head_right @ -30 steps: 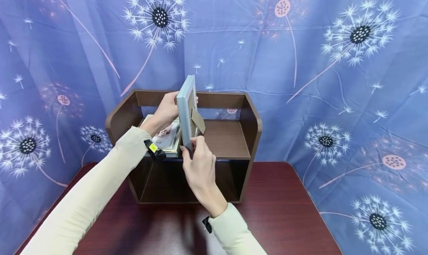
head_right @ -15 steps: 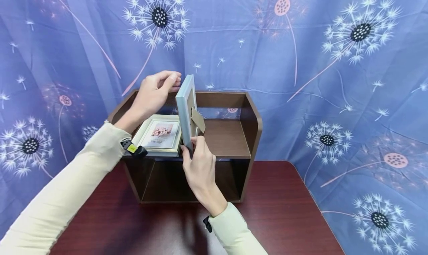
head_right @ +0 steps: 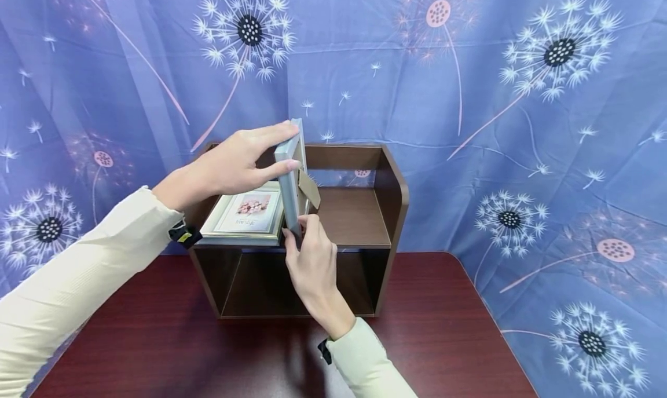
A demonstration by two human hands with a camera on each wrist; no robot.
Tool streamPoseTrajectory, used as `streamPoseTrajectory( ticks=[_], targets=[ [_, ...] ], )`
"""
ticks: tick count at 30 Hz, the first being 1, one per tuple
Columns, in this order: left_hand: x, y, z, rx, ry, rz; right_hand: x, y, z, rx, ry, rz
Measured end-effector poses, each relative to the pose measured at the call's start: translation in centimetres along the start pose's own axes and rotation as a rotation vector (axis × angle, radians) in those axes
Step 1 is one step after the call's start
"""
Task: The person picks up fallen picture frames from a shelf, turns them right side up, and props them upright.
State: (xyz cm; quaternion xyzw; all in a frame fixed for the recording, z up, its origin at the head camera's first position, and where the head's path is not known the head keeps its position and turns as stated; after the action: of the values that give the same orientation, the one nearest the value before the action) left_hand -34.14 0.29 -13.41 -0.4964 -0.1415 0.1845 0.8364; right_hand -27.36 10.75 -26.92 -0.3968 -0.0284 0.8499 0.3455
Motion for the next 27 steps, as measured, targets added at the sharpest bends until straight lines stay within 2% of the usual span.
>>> streamPoseTrajectory(
  ticks=[3, 9, 13, 20, 27],
  targets=[
    [0.1, 0.4, -0.2, -0.008, 0.0, -0.001, -0.2, -0.2, 0.2, -0.015, -0.038, 0.012],
    [0.1, 0.6, -0.4, 0.047, 0.019, -0.001, -0.1, -1.3, 1.4, 0.001, -0.104, 0.044],
    [0.1, 0.6, -0.7, 0.064, 0.018, -0.005, 0.3, -1.6, 2.8, 0.034, -0.136, -0.012],
    [0.0, 0.5, -0.9, 0.094, 0.023, 0.002, 1.6, -0.3, 5.0, -0.005, -0.127, -0.138],
    [0.3, 0.9, -0.5, 0.114, 0.051, -0.006, 2.0, 0.7, 5.4, -0.018, -0.119, -0.16]
  ],
)
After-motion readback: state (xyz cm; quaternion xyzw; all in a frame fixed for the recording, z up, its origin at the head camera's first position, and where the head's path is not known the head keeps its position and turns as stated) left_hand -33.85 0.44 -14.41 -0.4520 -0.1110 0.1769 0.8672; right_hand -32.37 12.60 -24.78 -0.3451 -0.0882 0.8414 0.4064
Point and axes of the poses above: each hand's wrist, its own z-axis towards the middle knuckle, its own y-axis out of the palm, x = y × z, the point moved 10 cm from there along z, towards the middle knuckle, and after that the axes turned 12 degrees about y, right-handed, at the moved point
